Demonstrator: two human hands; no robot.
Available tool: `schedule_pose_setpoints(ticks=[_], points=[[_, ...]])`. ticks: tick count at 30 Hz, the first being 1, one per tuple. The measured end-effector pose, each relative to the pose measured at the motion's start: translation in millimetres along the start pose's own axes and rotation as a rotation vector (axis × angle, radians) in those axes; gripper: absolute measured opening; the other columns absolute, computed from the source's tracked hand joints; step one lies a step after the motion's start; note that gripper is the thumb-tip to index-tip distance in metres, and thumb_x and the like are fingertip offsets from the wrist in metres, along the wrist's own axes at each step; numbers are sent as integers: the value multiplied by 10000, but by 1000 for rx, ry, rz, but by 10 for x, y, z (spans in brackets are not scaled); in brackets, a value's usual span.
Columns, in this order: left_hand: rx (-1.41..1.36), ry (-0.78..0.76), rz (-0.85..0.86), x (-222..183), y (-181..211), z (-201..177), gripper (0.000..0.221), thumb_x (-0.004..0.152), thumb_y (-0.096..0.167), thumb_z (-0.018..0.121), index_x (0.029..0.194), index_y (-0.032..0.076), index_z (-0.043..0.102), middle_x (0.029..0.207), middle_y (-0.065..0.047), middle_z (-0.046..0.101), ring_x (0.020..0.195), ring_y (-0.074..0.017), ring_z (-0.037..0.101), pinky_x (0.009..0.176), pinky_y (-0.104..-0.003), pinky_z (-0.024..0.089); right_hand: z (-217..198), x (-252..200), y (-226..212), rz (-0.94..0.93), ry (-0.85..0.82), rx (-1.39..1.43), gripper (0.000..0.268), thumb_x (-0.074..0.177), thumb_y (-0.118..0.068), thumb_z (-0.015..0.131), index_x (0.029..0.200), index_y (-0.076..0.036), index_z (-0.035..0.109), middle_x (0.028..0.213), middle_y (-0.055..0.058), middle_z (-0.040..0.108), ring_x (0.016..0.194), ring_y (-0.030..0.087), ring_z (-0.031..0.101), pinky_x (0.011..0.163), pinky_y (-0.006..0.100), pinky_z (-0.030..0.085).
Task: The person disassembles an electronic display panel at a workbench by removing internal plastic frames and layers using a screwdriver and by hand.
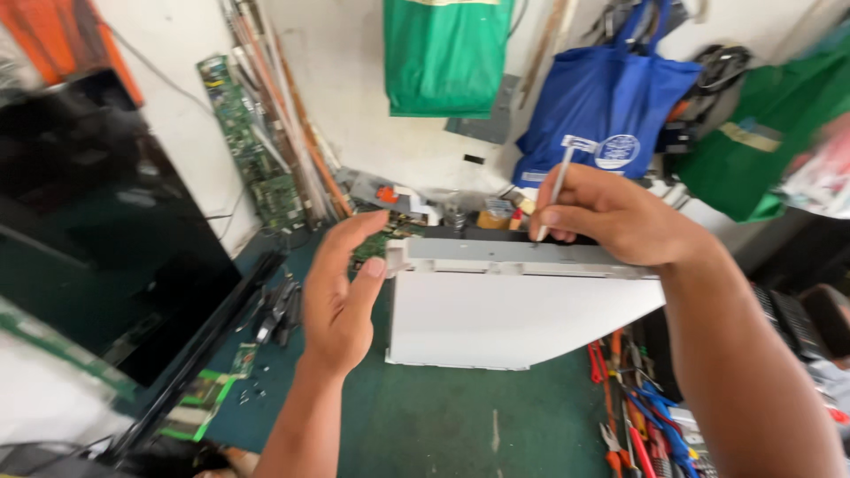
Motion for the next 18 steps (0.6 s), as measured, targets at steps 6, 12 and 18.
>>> schedule_pose_setpoints(ticks=[6, 12, 18], points=[[-501, -86, -315, -45, -314, 357, 592, 1080, 383, 461, 1575, 57, 459, 1568, -118, 545, 1463, -273, 529, 1202, -455, 444, -98, 54, 82, 95, 22, -110, 103, 1072, -165, 595, 1079, -79, 651, 961, 126, 844, 769, 181, 621, 731, 327, 520], [-298, 79, -384, -59, -428, 439, 478, 972, 376, 656, 1387, 147, 595, 1421, -40, 627, 1256, -159, 590, 1082, -339, 426, -97, 51, 113, 95, 23, -84, 95, 1073, -158, 601, 1074, -72, 642, 958, 137, 834, 764, 179, 600, 727, 319, 510], [-304, 147, -391, -78, -436, 452, 434, 991, 325, 662, 1390, 164, 601, 1419, -38, 650, 1371, -222, 601, 1108, -406, 470, -44, 62, 50, 31, 3, -54, 76, 1075, -156, 600, 1080, -83, 619, 967, 131, 823, 777, 159, 611, 726, 302, 503]])
Point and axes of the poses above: each hand's wrist, its own x-axis towards the middle knuckle, its own z-axis out of the palm, y = z × x, the point moved 9 cm from there along x, towards the middle knuckle
